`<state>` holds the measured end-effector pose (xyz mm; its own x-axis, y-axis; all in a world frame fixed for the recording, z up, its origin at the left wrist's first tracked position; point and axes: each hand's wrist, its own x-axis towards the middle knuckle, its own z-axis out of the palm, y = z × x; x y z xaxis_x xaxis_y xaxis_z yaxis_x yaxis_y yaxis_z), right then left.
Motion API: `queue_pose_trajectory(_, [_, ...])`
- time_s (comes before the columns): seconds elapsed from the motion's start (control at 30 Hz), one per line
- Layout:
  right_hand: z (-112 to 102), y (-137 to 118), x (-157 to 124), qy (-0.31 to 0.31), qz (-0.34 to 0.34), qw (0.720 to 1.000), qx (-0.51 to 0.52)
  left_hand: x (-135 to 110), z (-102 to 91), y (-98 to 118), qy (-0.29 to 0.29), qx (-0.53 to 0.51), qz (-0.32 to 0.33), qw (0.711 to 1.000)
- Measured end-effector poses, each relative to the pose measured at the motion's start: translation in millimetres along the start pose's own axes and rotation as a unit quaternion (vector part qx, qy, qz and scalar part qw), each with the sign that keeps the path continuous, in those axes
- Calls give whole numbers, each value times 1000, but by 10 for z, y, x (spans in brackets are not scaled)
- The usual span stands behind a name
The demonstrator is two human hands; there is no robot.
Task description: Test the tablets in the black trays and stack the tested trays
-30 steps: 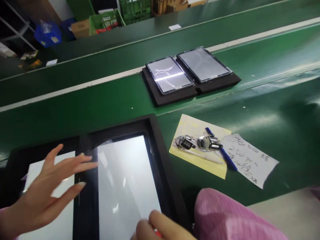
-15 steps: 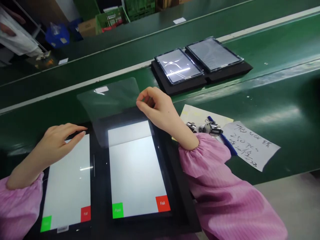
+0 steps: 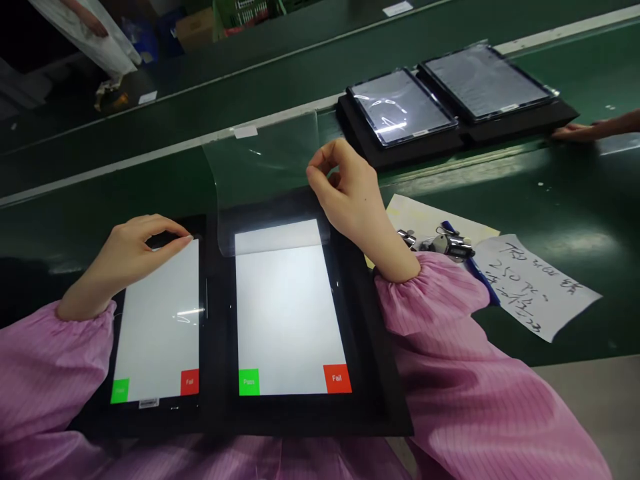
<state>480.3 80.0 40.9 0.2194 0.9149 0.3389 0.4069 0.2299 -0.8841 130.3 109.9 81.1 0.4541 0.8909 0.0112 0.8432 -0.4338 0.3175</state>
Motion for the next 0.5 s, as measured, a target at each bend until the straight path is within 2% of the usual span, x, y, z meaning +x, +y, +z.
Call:
queue_pose_trajectory(0.37, [-7,26,7,-4,-4,1000,-24,-25,-4,26,19,-4,11,1000])
queue_pose_trajectory(0.5, [-12,16,3,-6,-7,999,-31,-27,-13,30,7,1,14,1000])
